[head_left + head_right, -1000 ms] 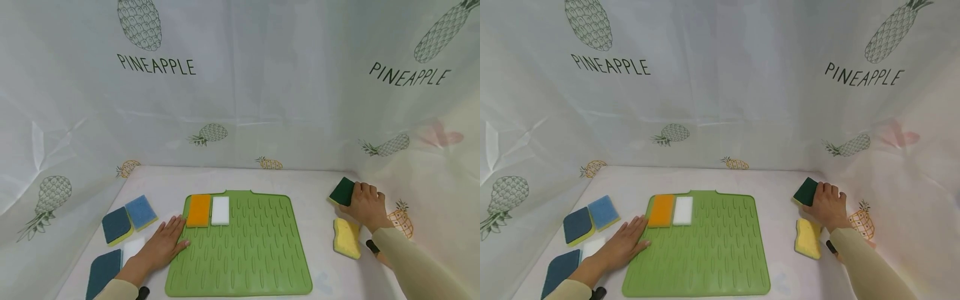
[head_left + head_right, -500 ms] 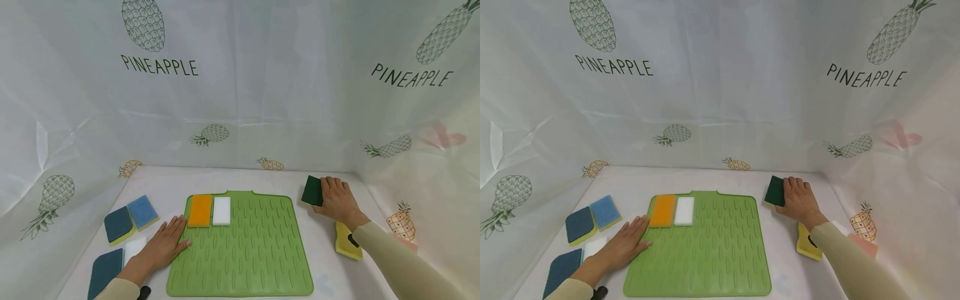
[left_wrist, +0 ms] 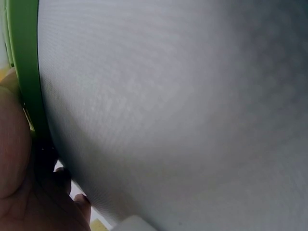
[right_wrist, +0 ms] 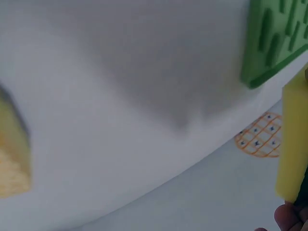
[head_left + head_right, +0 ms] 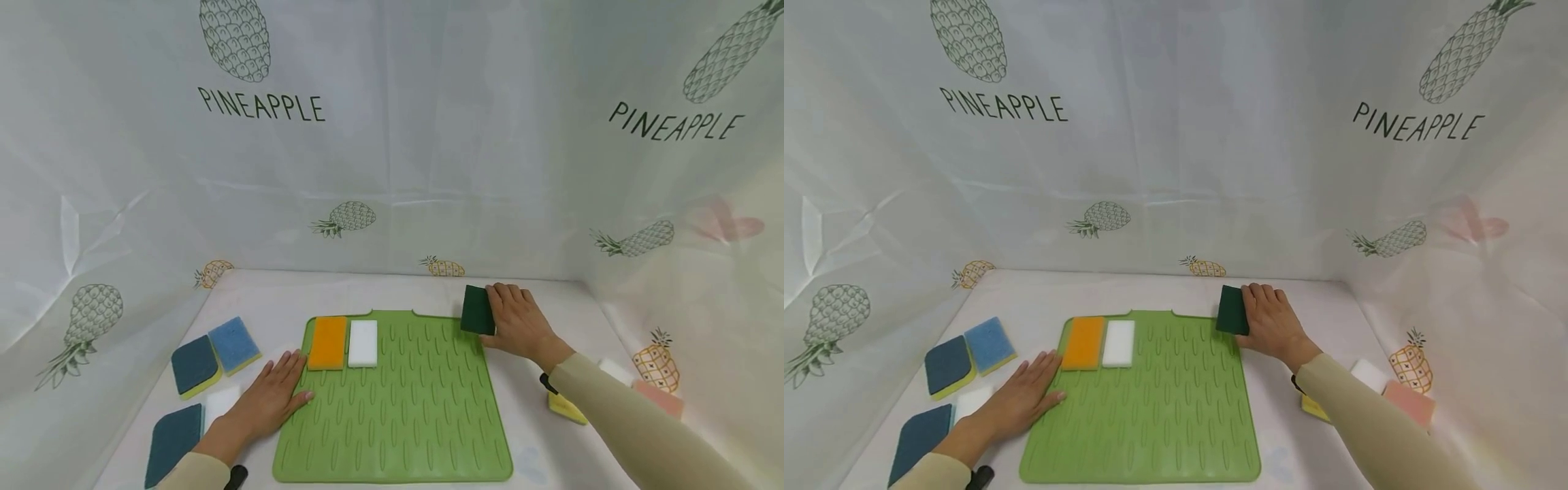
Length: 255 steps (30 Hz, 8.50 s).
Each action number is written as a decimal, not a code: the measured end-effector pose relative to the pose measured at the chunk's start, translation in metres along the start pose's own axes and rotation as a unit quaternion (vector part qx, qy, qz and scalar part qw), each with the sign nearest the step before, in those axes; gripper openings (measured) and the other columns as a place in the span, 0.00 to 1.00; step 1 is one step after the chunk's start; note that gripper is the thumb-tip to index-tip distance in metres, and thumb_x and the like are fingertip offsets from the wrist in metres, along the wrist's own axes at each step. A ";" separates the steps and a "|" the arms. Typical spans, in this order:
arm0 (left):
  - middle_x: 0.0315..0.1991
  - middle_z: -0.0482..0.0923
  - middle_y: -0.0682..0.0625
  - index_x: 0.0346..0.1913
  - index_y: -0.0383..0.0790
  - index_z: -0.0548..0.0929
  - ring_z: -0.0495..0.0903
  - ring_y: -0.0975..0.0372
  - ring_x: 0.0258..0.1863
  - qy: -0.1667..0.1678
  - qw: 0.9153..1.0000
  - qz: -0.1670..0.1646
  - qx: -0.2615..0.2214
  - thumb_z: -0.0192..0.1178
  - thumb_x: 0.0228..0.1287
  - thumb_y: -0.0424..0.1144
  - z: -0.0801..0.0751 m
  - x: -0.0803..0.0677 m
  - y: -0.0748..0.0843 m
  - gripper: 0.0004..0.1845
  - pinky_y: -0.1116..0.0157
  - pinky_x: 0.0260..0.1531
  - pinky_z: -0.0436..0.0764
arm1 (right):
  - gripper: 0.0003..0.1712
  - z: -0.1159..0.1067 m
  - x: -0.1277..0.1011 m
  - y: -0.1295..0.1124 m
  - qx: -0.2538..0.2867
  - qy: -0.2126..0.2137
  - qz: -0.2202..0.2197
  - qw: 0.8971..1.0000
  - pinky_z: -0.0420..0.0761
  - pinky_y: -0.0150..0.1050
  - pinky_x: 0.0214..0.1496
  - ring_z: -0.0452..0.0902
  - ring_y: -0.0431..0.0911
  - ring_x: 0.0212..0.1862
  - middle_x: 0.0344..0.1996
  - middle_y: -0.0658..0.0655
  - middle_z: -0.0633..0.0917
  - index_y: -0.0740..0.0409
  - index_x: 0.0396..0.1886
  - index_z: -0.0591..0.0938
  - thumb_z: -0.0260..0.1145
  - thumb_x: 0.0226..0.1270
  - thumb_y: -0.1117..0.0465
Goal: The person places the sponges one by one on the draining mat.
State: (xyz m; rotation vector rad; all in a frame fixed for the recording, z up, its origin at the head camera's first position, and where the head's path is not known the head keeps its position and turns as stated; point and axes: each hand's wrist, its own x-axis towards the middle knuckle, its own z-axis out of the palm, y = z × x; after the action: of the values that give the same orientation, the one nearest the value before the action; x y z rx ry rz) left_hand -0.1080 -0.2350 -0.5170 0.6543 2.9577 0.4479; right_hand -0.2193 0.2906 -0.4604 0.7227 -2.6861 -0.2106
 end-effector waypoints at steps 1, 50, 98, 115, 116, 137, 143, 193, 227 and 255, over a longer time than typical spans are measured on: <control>0.82 0.58 0.33 0.81 0.31 0.62 0.57 0.38 0.82 -0.001 1.000 -0.001 0.001 0.54 0.81 0.57 0.000 0.000 0.000 0.41 0.34 0.76 0.59 | 0.65 0.000 0.003 -0.004 0.002 -0.002 -0.005 1.000 0.76 0.62 0.62 0.73 0.65 0.62 0.63 0.71 0.76 0.73 0.73 0.68 0.80 0.49 0.32; 0.82 0.58 0.33 0.81 0.30 0.61 0.56 0.38 0.82 -0.016 1.000 -0.008 0.001 0.54 0.81 0.58 -0.003 0.001 0.000 0.42 0.35 0.78 0.58 | 0.61 0.019 0.068 -0.135 0.130 -0.139 -0.089 0.978 0.75 0.58 0.69 0.70 0.57 0.72 0.73 0.62 0.73 0.59 0.80 0.65 0.67 0.61 0.23; 0.82 0.59 0.33 0.81 0.29 0.62 0.56 0.38 0.82 -0.010 1.000 -0.006 0.001 0.55 0.81 0.58 0.000 0.003 0.002 0.42 0.34 0.77 0.58 | 0.63 0.010 0.060 -0.129 0.144 -0.158 -0.066 0.975 0.72 0.60 0.72 0.66 0.59 0.76 0.78 0.63 0.68 0.60 0.83 0.62 0.62 0.62 0.21; 0.83 0.56 0.34 0.82 0.31 0.59 0.54 0.38 0.83 -0.020 1.000 -0.008 0.005 0.53 0.81 0.59 0.004 0.002 -0.001 0.43 0.34 0.78 0.57 | 0.54 -0.002 -0.004 -0.080 0.115 -0.061 -0.032 0.991 0.75 0.61 0.67 0.72 0.60 0.70 0.70 0.65 0.76 0.65 0.77 0.69 0.72 0.66 0.33; 0.83 0.56 0.34 0.82 0.31 0.59 0.54 0.38 0.83 -0.019 1.000 -0.008 0.006 0.53 0.81 0.59 0.004 0.002 -0.001 0.43 0.34 0.78 0.57 | 0.53 -0.003 -0.008 -0.076 0.112 -0.059 -0.029 0.992 0.75 0.61 0.67 0.72 0.60 0.70 0.70 0.65 0.76 0.65 0.77 0.69 0.72 0.66 0.33; 0.83 0.56 0.34 0.82 0.30 0.60 0.55 0.38 0.82 -0.013 1.000 -0.005 0.013 0.54 0.81 0.58 0.003 0.003 0.002 0.42 0.34 0.77 0.58 | 0.43 -0.027 -0.124 0.025 0.039 -0.030 0.020 0.999 0.78 0.65 0.58 0.77 0.64 0.61 0.60 0.68 0.82 0.70 0.65 0.78 0.80 0.61 0.46; 0.82 0.57 0.33 0.81 0.29 0.61 0.55 0.37 0.82 -0.011 1.000 -0.004 0.014 0.54 0.81 0.57 0.001 0.002 0.004 0.42 0.34 0.77 0.58 | 0.44 -0.031 -0.152 0.043 0.035 -0.029 0.017 0.999 0.78 0.65 0.56 0.77 0.64 0.60 0.59 0.68 0.82 0.70 0.64 0.78 0.80 0.57 0.44; 0.82 0.57 0.32 0.81 0.29 0.61 0.55 0.37 0.82 -0.012 1.000 -0.011 -0.008 0.55 0.81 0.57 -0.001 0.002 0.004 0.42 0.33 0.77 0.57 | 0.63 -0.013 -0.097 0.031 0.051 0.024 -0.002 0.998 0.78 0.65 0.56 0.76 0.66 0.57 0.56 0.70 0.79 0.72 0.67 0.72 0.84 0.40 0.35; 0.83 0.55 0.34 0.83 0.31 0.58 0.53 0.39 0.83 -0.024 1.000 -0.017 0.006 0.52 0.82 0.59 0.001 0.004 0.000 0.42 0.36 0.79 0.56 | 0.61 0.001 0.016 -0.049 0.119 -0.090 -0.059 0.987 0.78 0.62 0.65 0.73 0.62 0.69 0.69 0.67 0.75 0.69 0.76 0.69 0.71 0.59 0.28; 0.83 0.54 0.34 0.83 0.30 0.58 0.52 0.39 0.83 -0.024 1.000 -0.018 0.002 0.53 0.82 0.58 0.001 0.003 0.000 0.43 0.35 0.79 0.55 | 0.60 0.009 0.034 -0.074 0.135 -0.146 -0.063 0.978 0.76 0.62 0.66 0.72 0.60 0.71 0.71 0.64 0.75 0.65 0.78 0.69 0.68 0.61 0.26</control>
State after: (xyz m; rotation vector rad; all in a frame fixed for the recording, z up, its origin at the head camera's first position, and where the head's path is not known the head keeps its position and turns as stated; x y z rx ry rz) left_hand -0.1106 -0.2337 -0.5176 0.6021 2.9216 0.4173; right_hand -0.2161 0.2098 -0.4762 1.0149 -2.9864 0.0234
